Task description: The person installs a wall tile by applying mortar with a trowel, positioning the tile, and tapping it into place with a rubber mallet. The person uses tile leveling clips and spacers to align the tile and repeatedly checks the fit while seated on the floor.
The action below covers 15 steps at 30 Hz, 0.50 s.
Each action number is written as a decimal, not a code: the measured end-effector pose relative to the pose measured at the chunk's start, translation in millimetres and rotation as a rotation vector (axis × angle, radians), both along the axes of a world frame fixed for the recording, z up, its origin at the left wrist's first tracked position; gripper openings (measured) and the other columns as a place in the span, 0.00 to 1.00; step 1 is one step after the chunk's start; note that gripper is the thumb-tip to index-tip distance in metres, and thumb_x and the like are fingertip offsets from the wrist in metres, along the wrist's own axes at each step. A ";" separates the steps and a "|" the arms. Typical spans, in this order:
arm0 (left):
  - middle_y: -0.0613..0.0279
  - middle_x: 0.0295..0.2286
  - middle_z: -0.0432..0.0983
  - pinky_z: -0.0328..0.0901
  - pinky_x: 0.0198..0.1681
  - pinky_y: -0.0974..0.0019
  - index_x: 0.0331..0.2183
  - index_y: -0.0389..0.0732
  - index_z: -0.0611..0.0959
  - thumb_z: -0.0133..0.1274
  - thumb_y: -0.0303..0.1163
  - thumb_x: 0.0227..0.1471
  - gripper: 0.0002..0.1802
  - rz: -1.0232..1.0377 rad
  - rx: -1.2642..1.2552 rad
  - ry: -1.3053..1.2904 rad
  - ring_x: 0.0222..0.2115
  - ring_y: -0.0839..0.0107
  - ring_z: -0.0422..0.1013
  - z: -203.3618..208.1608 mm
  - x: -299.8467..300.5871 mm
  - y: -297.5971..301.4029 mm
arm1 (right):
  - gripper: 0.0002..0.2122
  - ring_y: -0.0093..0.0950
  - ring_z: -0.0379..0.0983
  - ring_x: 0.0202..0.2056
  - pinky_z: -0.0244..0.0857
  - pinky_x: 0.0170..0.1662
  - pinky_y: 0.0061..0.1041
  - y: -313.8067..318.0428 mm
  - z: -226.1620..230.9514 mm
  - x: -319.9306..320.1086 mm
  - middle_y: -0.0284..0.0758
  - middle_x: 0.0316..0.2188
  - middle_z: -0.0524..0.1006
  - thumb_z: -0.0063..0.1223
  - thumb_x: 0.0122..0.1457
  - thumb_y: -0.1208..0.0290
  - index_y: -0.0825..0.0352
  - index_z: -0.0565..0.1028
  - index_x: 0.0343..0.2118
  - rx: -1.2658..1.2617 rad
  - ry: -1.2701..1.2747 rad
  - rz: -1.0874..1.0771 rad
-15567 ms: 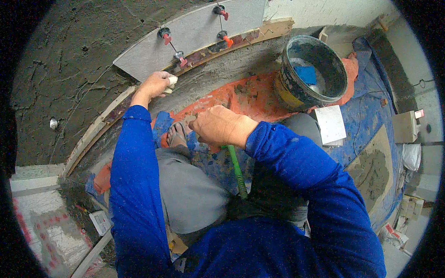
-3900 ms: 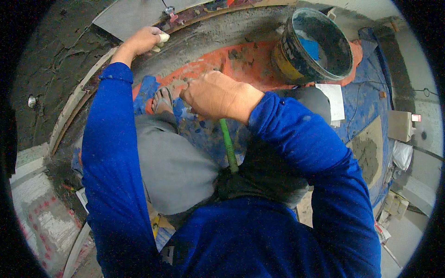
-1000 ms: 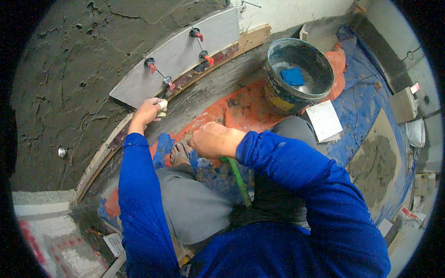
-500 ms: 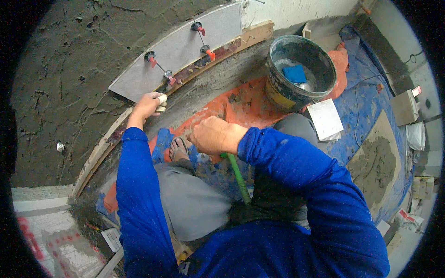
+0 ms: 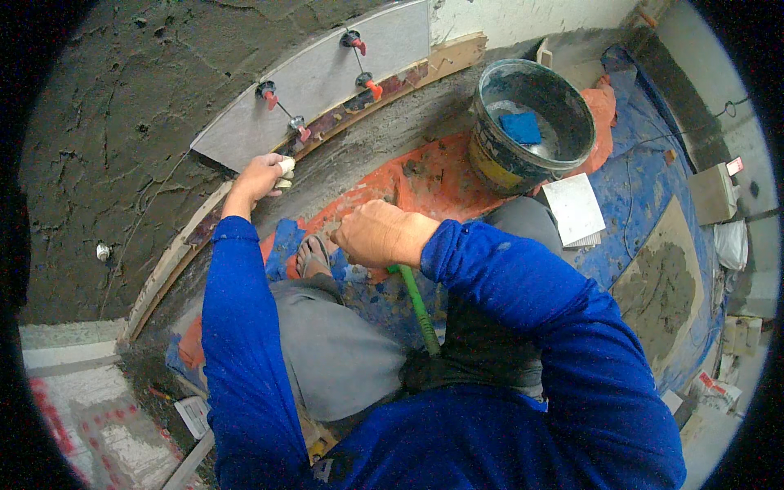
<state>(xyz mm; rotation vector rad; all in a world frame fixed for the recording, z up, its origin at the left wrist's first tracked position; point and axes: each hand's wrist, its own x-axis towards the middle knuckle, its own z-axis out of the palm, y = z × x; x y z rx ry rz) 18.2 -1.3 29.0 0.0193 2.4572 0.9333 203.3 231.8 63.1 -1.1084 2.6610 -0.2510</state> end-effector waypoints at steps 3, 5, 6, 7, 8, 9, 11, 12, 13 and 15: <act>0.60 0.41 0.81 0.74 0.39 0.59 0.51 0.41 0.81 0.51 0.33 0.56 0.21 0.002 0.023 -0.019 0.39 0.68 0.78 1.9 2.1 0.7 | 0.19 0.42 0.82 0.35 0.75 0.37 0.38 0.0 -0.4 0.1 0.42 0.30 0.82 0.62 0.56 0.59 0.66 0.76 0.47 0.009 0.007 0.000; 0.60 0.40 0.81 0.74 0.39 0.59 0.51 0.40 0.81 0.51 0.34 0.57 0.21 0.002 0.021 -0.026 0.39 0.68 0.78 3.4 2.7 1.4 | 0.16 0.40 0.82 0.35 0.75 0.37 0.38 0.2 -1.6 0.7 0.41 0.30 0.82 0.60 0.56 0.61 0.65 0.78 0.43 0.008 0.012 -0.014; 0.60 0.40 0.81 0.74 0.39 0.59 0.51 0.40 0.81 0.51 0.34 0.57 0.20 0.002 0.019 -0.030 0.39 0.68 0.78 3.9 3.0 1.7 | 0.13 0.39 0.82 0.35 0.75 0.37 0.38 0.1 -2.6 1.1 0.41 0.30 0.82 0.58 0.55 0.62 0.65 0.80 0.39 0.003 0.013 -0.026; 0.60 0.40 0.81 0.74 0.39 0.60 0.51 0.40 0.81 0.52 0.34 0.57 0.20 0.002 0.017 -0.024 0.39 0.68 0.78 4.1 3.4 1.8 | 0.11 0.38 0.82 0.35 0.75 0.36 0.38 0.1 -3.8 1.5 0.40 0.30 0.83 0.56 0.55 0.64 0.65 0.81 0.35 -0.002 0.013 -0.038; 0.60 0.40 0.81 0.74 0.39 0.60 0.50 0.41 0.81 0.52 0.35 0.57 0.20 0.002 0.015 -0.018 0.39 0.68 0.78 4.4 3.6 1.9 | 0.11 0.38 0.82 0.35 0.75 0.36 0.38 0.1 -4.9 1.7 0.40 0.30 0.83 0.58 0.54 0.64 0.65 0.81 0.36 -0.013 0.015 -0.037; 0.60 0.40 0.81 0.74 0.39 0.60 0.50 0.41 0.81 0.52 0.35 0.57 0.20 0.004 0.011 -0.012 0.38 0.68 0.78 4.6 3.6 2.0 | 0.11 0.38 0.82 0.35 0.75 0.36 0.38 0.1 -6.0 1.4 0.40 0.30 0.83 0.59 0.53 0.64 0.65 0.81 0.36 -0.023 0.018 -0.036; 0.61 0.40 0.81 0.74 0.38 0.60 0.50 0.41 0.82 0.52 0.35 0.57 0.20 0.003 0.008 -0.008 0.38 0.68 0.77 4.6 3.8 2.0 | 0.12 0.38 0.82 0.35 0.75 0.36 0.38 0.4 -7.5 0.9 0.40 0.30 0.83 0.62 0.51 0.64 0.65 0.81 0.36 -0.036 0.020 -0.030; 0.61 0.40 0.81 0.73 0.38 0.61 0.50 0.41 0.82 0.52 0.35 0.57 0.19 0.004 0.006 -0.006 0.38 0.68 0.77 4.6 3.9 2.0 | 0.13 0.38 0.82 0.35 0.75 0.36 0.38 0.7 -7.6 0.6 0.40 0.30 0.83 0.63 0.50 0.64 0.65 0.81 0.36 -0.038 0.021 -0.025; 0.61 0.40 0.81 0.73 0.38 0.61 0.50 0.41 0.82 0.52 0.35 0.57 0.20 0.003 0.011 -0.007 0.38 0.69 0.77 4.5 4.0 2.2 | 0.13 0.38 0.82 0.35 0.75 0.36 0.38 0.8 -7.4 0.5 0.39 0.31 0.83 0.64 0.49 0.64 0.65 0.81 0.36 -0.040 0.021 -0.019; 0.62 0.40 0.81 0.73 0.37 0.61 0.50 0.41 0.82 0.53 0.35 0.56 0.20 0.001 0.020 -0.011 0.37 0.69 0.77 4.6 3.8 2.2 | 0.15 0.39 0.82 0.35 0.75 0.36 0.38 0.2 -5.7 0.5 0.39 0.31 0.83 0.67 0.47 0.64 0.65 0.81 0.36 -0.029 0.010 -0.028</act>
